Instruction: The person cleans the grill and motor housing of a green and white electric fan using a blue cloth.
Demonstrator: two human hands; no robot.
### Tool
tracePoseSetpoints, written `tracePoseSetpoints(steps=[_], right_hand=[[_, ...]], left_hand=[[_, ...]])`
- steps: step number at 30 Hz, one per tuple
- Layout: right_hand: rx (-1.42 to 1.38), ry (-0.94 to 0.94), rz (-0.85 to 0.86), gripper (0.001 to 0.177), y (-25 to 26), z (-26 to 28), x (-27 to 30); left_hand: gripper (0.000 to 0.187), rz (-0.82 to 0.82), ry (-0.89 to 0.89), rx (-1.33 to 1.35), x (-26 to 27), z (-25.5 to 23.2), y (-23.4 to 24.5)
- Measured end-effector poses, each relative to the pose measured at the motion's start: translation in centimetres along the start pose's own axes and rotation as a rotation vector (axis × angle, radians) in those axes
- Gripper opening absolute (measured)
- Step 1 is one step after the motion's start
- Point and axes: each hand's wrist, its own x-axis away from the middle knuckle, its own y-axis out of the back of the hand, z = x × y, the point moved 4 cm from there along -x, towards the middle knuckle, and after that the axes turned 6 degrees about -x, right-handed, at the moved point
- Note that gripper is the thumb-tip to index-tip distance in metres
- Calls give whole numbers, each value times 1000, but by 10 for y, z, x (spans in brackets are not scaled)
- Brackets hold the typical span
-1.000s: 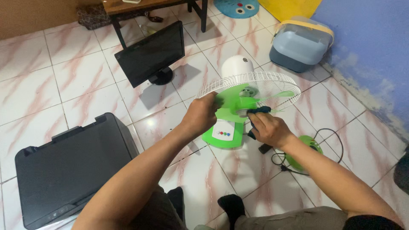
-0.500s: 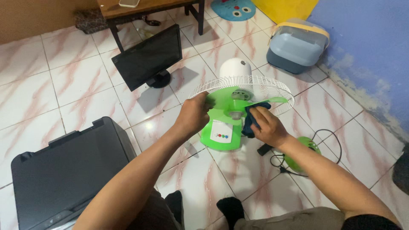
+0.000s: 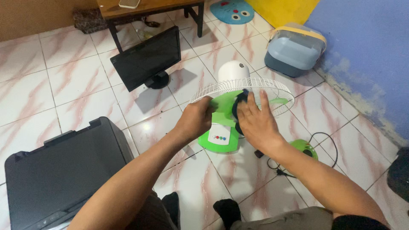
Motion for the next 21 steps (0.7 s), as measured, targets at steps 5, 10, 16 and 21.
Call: tracePoseSetpoints(steps=[5, 10, 16, 21], right_hand=[[91, -62, 266, 50, -19, -12, -16], [4, -111, 297, 20, -23, -26, -7], [61, -137, -97, 6, -11, -44, 21], [42, -207, -119, 5, -14, -61, 38]], left_hand=[[19, 20, 58, 4, -1, -1, 1], [20, 28, 83, -11, 2, 0, 3], [21, 72, 101, -50, -1, 2, 2], [19, 62, 103, -31, -4, 5, 1]])
